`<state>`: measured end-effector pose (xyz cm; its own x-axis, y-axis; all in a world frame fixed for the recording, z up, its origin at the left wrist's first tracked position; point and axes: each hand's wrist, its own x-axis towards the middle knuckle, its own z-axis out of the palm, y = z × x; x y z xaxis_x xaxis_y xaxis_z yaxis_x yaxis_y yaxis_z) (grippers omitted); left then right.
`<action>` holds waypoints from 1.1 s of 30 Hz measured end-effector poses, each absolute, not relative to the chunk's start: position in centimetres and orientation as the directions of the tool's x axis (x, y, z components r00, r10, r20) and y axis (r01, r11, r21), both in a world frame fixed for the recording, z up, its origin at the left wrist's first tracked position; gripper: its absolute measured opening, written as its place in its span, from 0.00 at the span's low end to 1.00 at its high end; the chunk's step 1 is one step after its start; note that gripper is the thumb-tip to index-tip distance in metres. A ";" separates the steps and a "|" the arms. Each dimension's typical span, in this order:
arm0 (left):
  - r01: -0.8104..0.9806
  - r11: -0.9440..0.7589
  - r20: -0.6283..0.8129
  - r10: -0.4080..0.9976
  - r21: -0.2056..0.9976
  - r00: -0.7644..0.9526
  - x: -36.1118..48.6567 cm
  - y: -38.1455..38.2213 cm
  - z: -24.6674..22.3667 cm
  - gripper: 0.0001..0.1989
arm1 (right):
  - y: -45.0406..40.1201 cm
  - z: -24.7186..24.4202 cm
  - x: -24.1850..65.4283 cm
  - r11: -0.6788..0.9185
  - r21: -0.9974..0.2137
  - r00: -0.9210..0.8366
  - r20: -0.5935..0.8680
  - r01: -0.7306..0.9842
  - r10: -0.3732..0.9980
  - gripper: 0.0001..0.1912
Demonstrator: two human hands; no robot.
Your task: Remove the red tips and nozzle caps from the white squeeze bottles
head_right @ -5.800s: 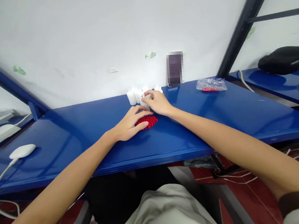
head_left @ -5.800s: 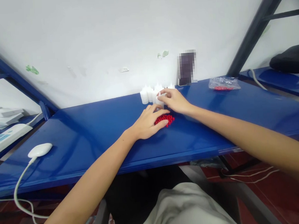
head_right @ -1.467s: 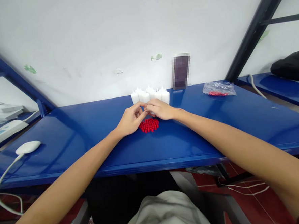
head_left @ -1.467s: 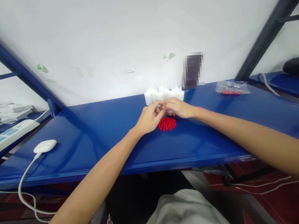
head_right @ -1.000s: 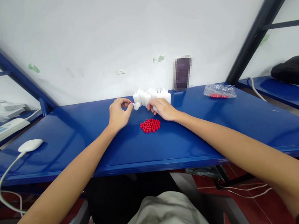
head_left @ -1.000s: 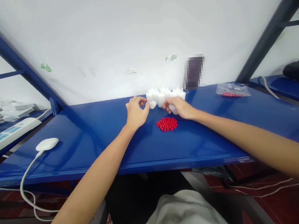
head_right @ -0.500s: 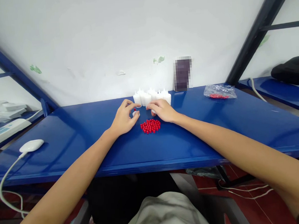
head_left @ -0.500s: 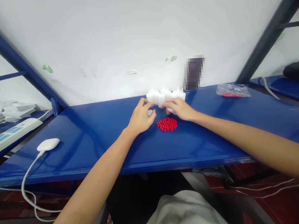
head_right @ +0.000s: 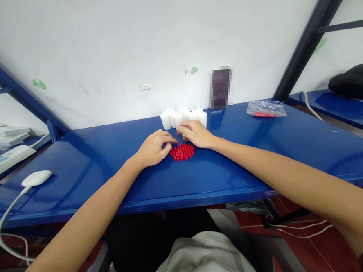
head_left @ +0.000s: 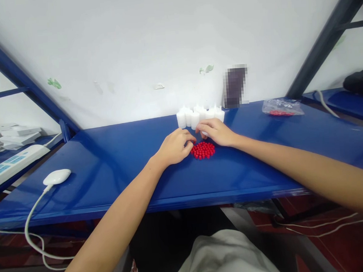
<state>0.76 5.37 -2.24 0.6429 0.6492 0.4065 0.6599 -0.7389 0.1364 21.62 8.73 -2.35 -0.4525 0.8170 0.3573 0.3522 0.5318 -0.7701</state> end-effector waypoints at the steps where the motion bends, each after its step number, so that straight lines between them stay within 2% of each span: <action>1: 0.672 -0.729 0.406 0.657 0.131 0.635 0.6 5.5 -2.3 0.17 | 8.7 -2.3 21.6 0.533 -0.769 -0.458 0.355 0.353 0.815 0.19; 6: 0.699 -0.705 0.405 0.678 0.121 0.614 0.3 6.1 -2.5 0.13 | 8.8 -2.3 21.6 0.543 -0.759 -0.487 0.343 0.359 0.803 0.19; 14: 0.737 -0.654 0.422 0.724 0.169 0.545 0.7 5.8 -2.3 0.08 | 9.2 -2.0 21.8 0.557 -0.743 -0.573 0.289 0.372 0.767 0.22; 16: 0.718 -0.668 0.484 0.702 0.194 0.522 0.9 5.5 -2.2 0.08 | 9.2 -1.9 21.9 0.566 -0.736 -0.596 0.278 0.372 0.753 0.24; 20: 0.631 -0.731 0.699 0.593 0.260 0.399 1.6 5.0 -2.0 0.10 | 9.1 -1.9 22.0 0.583 -0.738 -0.622 0.289 0.340 0.728 0.32; 24: 0.558 -0.780 0.793 0.518 0.284 0.320 2.3 4.5 -2.0 0.08 | 9.1 -2.1 22.3 0.616 -0.728 -0.653 0.314 0.301 0.689 0.35; 27: 0.529 -0.797 0.787 0.514 0.291 0.341 2.5 4.4 -2.1 0.06 | 9.1 -2.2 22.4 0.632 -0.724 -0.668 0.326 0.278 0.668 0.34; 33: 0.523 -0.751 0.728 0.610 0.405 0.312 2.8 4.5 -1.9 0.06 | 9.0 -2.3 22.2 0.703 -0.680 -0.690 0.406 0.209 0.599 0.26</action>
<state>2.76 4.48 -1.95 0.3121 0.6099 0.7284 0.5225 -0.7505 0.4046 22.24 8.98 -2.30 -0.6905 0.5986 0.4061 0.2089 0.7025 -0.6803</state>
